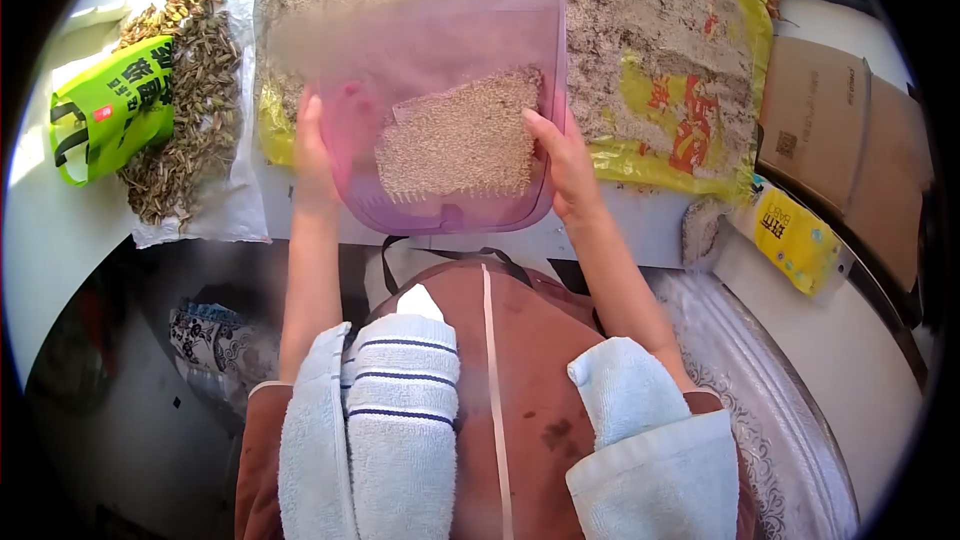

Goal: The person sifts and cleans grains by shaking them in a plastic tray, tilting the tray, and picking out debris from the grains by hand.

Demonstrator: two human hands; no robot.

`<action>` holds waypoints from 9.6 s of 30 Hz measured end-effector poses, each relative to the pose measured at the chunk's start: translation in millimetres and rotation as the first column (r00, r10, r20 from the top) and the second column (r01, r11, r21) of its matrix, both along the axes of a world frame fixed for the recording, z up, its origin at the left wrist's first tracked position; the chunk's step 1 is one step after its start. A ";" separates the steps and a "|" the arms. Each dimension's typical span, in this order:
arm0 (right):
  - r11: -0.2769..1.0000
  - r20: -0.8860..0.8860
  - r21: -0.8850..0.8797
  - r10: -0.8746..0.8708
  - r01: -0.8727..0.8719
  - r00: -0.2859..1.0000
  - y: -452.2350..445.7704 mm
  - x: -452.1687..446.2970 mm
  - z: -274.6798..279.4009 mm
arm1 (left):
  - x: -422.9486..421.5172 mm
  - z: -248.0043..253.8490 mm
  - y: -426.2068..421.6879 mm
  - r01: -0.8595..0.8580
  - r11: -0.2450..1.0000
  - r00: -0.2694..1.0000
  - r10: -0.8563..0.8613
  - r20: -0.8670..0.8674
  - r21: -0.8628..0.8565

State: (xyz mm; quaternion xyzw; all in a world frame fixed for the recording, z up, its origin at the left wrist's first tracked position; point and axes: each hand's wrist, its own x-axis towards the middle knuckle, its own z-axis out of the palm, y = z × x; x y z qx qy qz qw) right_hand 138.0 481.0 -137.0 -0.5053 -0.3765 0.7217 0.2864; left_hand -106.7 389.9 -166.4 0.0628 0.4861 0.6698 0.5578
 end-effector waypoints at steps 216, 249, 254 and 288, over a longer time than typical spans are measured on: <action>0.988 -0.099 -0.122 0.082 -0.094 0.992 30.6 31.9 -21.5 | 48.7 17.1 -21.4 -0.058 0.998 0.991 0.062 -0.117 0.036; 0.995 0.028 0.077 0.064 -0.066 0.998 2.4 -2.9 3.0 | 18.2 2.5 -34.9 0.000 0.995 0.982 0.019 0.186 -0.102; 0.982 -0.040 -0.151 0.105 -0.110 0.994 31.9 28.7 -19.2 | 50.2 24.7 -14.8 -0.094 0.993 0.995 0.096 0.027 -0.075; 0.935 -0.395 -0.293 -0.310 0.202 0.865 -34.9 39.4 -26.2 | 80.5 55.0 -30.9 -0.256 0.956 0.954 0.274 0.123 -0.145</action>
